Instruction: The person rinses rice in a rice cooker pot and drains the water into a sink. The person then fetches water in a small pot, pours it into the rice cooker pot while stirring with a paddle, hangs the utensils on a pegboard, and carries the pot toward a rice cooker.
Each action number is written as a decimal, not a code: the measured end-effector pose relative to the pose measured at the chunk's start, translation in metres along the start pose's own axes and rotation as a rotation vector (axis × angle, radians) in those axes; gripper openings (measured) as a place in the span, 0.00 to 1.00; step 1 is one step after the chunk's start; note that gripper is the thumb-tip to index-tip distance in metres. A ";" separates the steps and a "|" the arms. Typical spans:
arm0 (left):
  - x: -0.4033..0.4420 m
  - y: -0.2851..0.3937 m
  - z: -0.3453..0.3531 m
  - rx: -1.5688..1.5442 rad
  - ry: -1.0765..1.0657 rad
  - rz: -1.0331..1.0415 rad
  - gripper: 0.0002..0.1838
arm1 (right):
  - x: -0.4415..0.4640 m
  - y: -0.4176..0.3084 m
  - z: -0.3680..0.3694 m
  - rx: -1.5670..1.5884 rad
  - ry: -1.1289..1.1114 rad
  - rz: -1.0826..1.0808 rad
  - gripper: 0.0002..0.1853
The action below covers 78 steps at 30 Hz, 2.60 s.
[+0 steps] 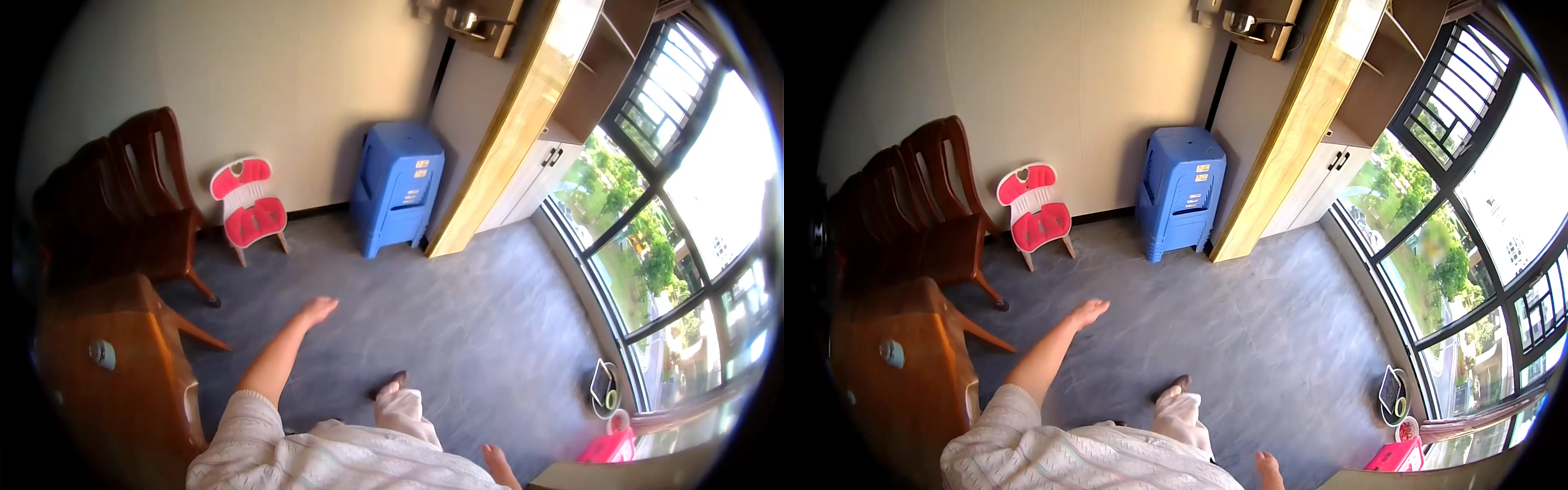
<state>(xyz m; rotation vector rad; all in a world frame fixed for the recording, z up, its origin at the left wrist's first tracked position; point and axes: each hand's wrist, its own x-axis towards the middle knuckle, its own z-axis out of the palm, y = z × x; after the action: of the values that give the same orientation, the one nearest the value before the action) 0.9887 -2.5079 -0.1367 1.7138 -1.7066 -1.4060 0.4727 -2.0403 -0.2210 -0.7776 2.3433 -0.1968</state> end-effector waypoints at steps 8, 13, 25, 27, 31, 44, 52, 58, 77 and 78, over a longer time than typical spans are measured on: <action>0.190 0.267 -0.046 -0.397 -0.037 0.170 0.27 | 0.144 -0.032 -0.073 -0.548 -0.109 -0.574 0.26; 0.262 0.410 -0.099 -0.595 -0.190 0.337 0.28 | 0.180 -0.276 -0.150 0.453 -0.038 -0.028 0.24; 0.445 0.732 -0.173 -0.945 -0.304 0.705 0.21 | 0.211 -0.342 -0.057 0.257 0.590 0.194 0.16; 0.460 0.763 -0.173 -1.014 -0.288 0.692 0.20 | 0.213 -0.371 -0.062 0.257 0.566 0.231 0.16; 0.482 0.800 -0.168 -1.174 -0.289 0.678 0.22 | 0.220 -0.408 -0.073 0.260 0.545 0.267 0.16; 0.494 0.849 -0.167 -1.286 -0.235 0.659 0.18 | 0.232 -0.437 -0.081 0.259 0.515 0.322 0.15; 0.494 0.857 -0.169 -1.300 -0.261 0.655 0.10 | 0.236 -0.441 -0.081 0.262 0.501 0.316 0.15; 0.477 0.844 -0.182 -1.197 -0.339 0.602 0.08 | 0.236 -0.443 -0.078 0.264 0.494 0.314 0.14; 0.468 0.816 -0.216 -1.163 -0.686 0.619 0.07 | 0.226 -0.448 -0.067 0.270 0.480 0.324 0.13; 0.468 0.814 -0.217 -1.167 -0.702 0.617 0.07 | 0.225 -0.448 -0.066 0.272 0.482 0.322 0.13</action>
<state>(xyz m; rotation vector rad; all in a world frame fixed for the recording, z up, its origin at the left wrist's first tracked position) 0.6109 -3.1891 0.4309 0.0638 -1.0203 -2.0990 0.5100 -2.5383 -0.1443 -0.2265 2.7677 -0.6020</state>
